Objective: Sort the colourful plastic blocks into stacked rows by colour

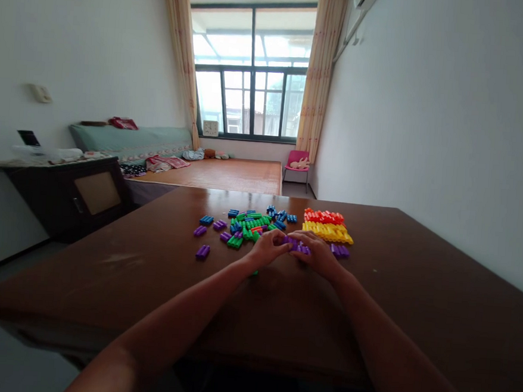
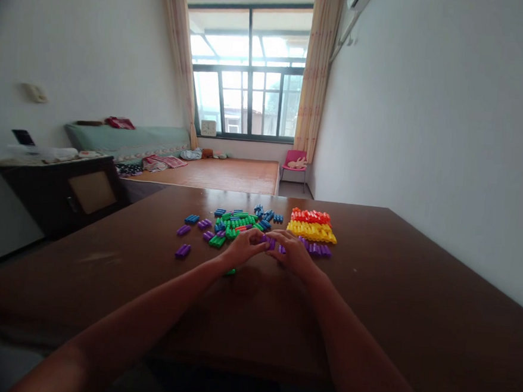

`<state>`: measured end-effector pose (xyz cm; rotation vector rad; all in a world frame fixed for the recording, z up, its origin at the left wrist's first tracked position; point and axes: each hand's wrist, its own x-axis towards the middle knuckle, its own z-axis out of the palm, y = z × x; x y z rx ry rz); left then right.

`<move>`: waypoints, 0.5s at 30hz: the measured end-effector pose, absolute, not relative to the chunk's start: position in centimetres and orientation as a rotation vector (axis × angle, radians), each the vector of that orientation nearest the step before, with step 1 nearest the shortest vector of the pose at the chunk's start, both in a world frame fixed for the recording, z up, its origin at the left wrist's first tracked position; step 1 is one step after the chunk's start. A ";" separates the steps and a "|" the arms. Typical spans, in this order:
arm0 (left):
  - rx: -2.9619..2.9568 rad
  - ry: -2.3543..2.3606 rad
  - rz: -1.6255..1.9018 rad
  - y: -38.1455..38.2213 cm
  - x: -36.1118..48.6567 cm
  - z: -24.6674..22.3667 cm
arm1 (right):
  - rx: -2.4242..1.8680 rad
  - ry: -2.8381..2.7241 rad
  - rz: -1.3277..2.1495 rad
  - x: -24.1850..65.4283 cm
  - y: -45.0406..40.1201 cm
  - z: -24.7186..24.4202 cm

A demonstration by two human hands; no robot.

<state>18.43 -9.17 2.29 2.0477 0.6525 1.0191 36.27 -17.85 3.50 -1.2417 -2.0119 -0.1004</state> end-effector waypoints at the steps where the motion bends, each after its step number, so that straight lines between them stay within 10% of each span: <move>1: 2.002 0.636 1.015 -9.1 18.4 2.3 | -1.238 -2.011 -0.096 36.2 -17.8 3.4; 15: 1.723 0.608 1.069 -7.6 15.0 3.5 | -1.755 -1.576 -0.397 46.0 -18.7 3.4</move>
